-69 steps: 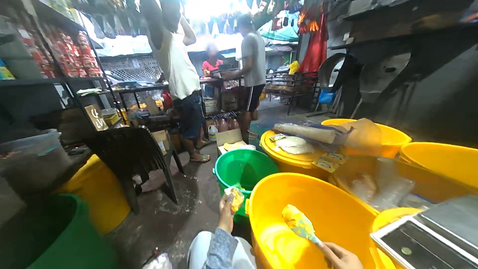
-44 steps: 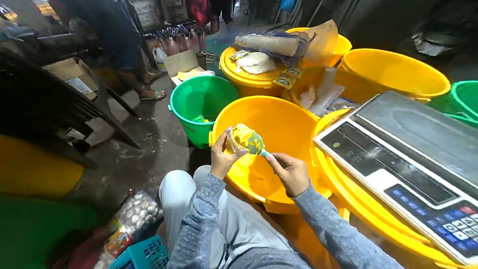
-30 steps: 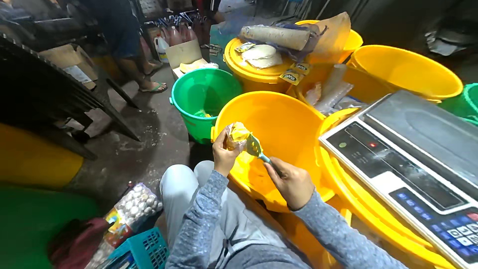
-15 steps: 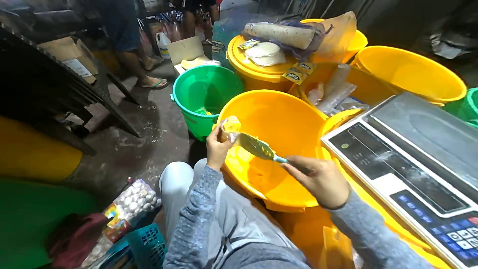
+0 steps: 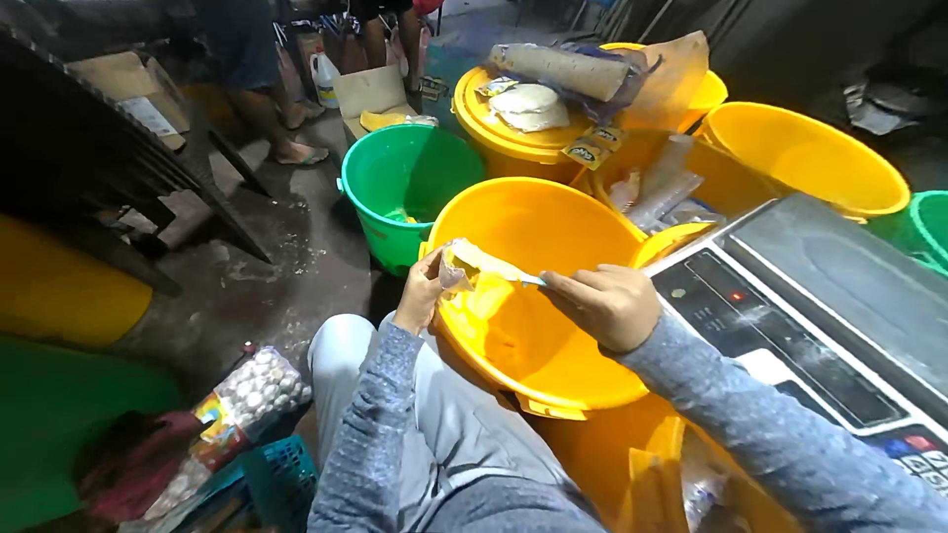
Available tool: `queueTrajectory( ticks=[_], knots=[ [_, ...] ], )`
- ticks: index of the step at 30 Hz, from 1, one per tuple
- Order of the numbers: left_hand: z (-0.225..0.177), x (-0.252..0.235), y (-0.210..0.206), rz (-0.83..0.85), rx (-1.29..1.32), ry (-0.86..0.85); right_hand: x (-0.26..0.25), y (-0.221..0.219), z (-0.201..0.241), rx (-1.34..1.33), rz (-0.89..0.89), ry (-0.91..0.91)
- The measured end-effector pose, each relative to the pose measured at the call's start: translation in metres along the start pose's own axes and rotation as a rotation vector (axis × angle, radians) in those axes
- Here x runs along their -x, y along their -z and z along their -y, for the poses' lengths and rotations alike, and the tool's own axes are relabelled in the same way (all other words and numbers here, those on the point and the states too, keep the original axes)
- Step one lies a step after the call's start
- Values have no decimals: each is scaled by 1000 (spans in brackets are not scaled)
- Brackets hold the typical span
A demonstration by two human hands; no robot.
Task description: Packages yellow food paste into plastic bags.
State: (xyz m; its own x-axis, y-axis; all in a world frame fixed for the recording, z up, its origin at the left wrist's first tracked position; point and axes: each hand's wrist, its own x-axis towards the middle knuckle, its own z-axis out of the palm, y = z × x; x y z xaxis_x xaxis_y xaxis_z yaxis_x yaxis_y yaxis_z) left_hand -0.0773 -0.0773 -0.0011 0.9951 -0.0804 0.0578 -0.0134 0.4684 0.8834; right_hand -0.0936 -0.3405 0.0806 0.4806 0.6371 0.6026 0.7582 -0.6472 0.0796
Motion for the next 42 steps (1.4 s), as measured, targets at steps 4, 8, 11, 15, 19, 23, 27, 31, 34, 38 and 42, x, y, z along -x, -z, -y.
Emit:
queueTrajectory(
  ticks=[4, 8, 11, 15, 19, 23, 27, 31, 34, 38, 42],
  knots=[
    [4, -2, -4, 16, -47, 3, 6, -18, 17, -128, 61, -176],
    [5, -3, -5, 36, -128, -48, 10, -23, 36, -202, 65, -296],
    [3, -7, -3, 80, -354, -125, 10, -8, 30, -348, 150, -417],
    [5, -8, 1, 36, -337, -110, 5, 25, 15, -523, 75, -542],
    [3, -3, 4, 17, -8, 60, 14, 24, 3, -415, 15, -436],
    [-1, 3, -6, 34, 84, 148, 22, 0, 1, -54, 18, -96],
    [-1, 7, -4, 131, 19, 146, 3, 1, -11, -48, 133, 206],
    [-2, 5, -2, 261, -123, 141, -18, 7, -23, -138, 276, 311],
    [1, 5, -7, 301, -171, 146, -37, 18, -36, -232, 419, 204],
    [-6, 4, -10, 422, -153, 171, -53, 40, -50, -300, 493, -7],
    [-13, 0, -1, 334, -154, 149, -60, 79, -54, -275, 533, -160]
  ],
)
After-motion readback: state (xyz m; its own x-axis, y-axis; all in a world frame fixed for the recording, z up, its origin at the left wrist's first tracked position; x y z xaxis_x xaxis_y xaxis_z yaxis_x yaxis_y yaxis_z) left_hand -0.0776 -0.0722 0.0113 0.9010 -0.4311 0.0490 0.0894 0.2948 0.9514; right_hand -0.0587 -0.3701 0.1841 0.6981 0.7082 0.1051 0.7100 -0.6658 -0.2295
